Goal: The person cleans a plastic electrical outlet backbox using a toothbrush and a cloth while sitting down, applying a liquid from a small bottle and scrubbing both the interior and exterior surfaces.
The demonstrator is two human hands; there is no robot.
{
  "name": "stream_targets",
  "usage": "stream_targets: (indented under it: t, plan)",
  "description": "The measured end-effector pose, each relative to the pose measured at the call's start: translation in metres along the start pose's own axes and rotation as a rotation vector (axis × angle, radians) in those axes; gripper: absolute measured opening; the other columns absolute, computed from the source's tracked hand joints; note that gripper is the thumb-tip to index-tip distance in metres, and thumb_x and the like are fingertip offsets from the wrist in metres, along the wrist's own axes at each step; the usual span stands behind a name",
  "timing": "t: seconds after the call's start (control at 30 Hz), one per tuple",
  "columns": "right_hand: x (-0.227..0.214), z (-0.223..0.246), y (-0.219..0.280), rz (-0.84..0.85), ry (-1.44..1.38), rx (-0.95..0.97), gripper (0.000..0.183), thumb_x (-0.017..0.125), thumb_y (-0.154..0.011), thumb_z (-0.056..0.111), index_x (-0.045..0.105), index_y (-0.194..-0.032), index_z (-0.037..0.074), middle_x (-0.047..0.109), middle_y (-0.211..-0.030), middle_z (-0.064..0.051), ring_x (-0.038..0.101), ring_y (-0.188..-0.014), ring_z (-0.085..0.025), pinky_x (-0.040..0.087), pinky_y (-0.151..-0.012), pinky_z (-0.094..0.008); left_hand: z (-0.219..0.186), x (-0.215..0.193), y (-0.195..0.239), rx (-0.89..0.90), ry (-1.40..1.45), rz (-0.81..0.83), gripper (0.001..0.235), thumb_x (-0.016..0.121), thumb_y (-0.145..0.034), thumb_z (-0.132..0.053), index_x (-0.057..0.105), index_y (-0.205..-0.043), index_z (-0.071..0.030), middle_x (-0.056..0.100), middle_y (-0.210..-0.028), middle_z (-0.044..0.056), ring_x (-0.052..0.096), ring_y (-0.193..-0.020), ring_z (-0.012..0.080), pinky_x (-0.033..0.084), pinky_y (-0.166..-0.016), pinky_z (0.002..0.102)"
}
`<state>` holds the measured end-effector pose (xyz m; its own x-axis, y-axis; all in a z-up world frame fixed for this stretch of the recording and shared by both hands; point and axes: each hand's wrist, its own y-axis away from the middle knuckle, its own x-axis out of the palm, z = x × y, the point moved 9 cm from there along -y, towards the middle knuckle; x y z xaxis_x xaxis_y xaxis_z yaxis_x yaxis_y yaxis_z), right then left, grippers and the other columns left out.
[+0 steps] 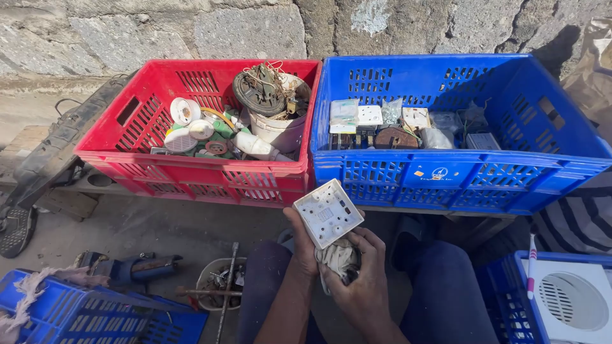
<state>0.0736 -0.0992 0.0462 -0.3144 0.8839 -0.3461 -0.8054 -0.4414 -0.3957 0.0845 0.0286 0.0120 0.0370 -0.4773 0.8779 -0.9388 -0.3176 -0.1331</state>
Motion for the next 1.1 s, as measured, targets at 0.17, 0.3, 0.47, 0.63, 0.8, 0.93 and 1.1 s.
stream_targets:
  t: [0.17, 0.3, 0.47, 0.63, 0.8, 0.93, 1.1]
  plan:
    - [-0.004, -0.025, -0.006, -0.076, -0.078, 0.247, 0.042, 0.067, -0.072, 0.01, 0.068, -0.114, 0.011, 0.063, -0.12, -0.004, 0.065, -0.108, -0.019, 0.054, -0.092, -0.035, -0.022, -0.01, 0.002, 0.054, -0.147, -0.1, 0.114, 0.055, -0.075, -0.088, 0.052, -0.155, -0.006, 0.067, -0.138, 0.026, 0.068, -0.122, 0.0471, 0.055, -0.1, 0.059]
    - [-0.027, -0.064, -0.012, -0.233, -0.193, 0.601, 0.029, 0.062, -0.077, 0.015, 0.064, -0.106, 0.014, 0.07, -0.103, -0.001, 0.065, -0.092, -0.017, 0.054, -0.085, -0.037, -0.061, 0.013, 0.001, 0.214, -0.176, 0.09, 0.102, 0.069, -0.085, -0.077, 0.051, -0.156, -0.007, 0.068, -0.136, 0.02, 0.068, -0.122, 0.0457, 0.061, -0.087, 0.051]
    - [-0.087, -0.062, -0.034, -0.485, -0.347, 0.375, 0.035, 0.062, -0.079, 0.006, 0.058, -0.114, 0.005, 0.056, -0.1, -0.016, 0.059, -0.095, -0.025, 0.05, -0.079, -0.046, -0.059, 0.02, 0.001, 0.232, -0.269, -0.027, 0.101, 0.064, -0.073, -0.09, 0.054, -0.147, -0.021, 0.07, -0.123, 0.008, 0.068, -0.113, 0.0349, 0.056, -0.1, 0.063]
    - [-0.14, -0.057, -0.069, -0.678, -0.448, 0.257, 0.032, 0.06, -0.088, 0.009, 0.052, -0.12, 0.009, 0.052, -0.102, -0.01, 0.052, -0.09, -0.016, 0.045, -0.074, -0.042, -0.056, 0.013, 0.001, 0.211, -0.213, -0.003, 0.104, 0.068, -0.072, -0.09, 0.058, -0.141, -0.014, 0.07, -0.127, 0.014, 0.068, -0.111, 0.0404, 0.056, -0.088, 0.074]
    - [-0.144, -0.064, -0.096, -0.692, -0.472, 0.204, 0.036, 0.069, -0.088, 0.006, 0.054, -0.12, 0.009, 0.057, -0.101, -0.008, 0.06, -0.087, -0.013, 0.05, -0.071, -0.034, -0.033, 0.044, 0.009, -0.026, -0.089, 0.249, 0.112, 0.09, -0.068, -0.074, 0.056, -0.146, 0.0, 0.061, -0.143, 0.034, 0.063, -0.124, 0.0578, 0.061, -0.081, 0.078]
    - [-0.152, -0.028, -0.126, -0.71, -0.544, 0.109, 0.037, 0.072, -0.088, 0.0, 0.057, -0.121, 0.006, 0.057, -0.103, -0.007, 0.058, -0.093, -0.013, 0.049, -0.075, -0.032, -0.031, 0.04, 0.01, -0.065, -0.019, 0.339, 0.123, 0.084, -0.072, -0.077, 0.04, -0.159, -0.002, 0.052, -0.149, 0.042, 0.071, -0.108, 0.0577, 0.061, -0.078, 0.075]
    - [-0.171, -0.024, -0.161, -0.695, -0.569, -0.12, 0.034, 0.07, -0.095, -0.004, 0.057, -0.124, 0.01, 0.056, -0.111, -0.006, 0.057, -0.101, -0.014, 0.05, -0.084, -0.032, -0.022, 0.008, 0.016, -0.1, -0.013, 0.29, 0.131, 0.07, -0.072, -0.09, 0.039, -0.164, -0.003, 0.058, -0.143, 0.045, 0.075, -0.102, 0.0543, 0.06, -0.083, 0.068]
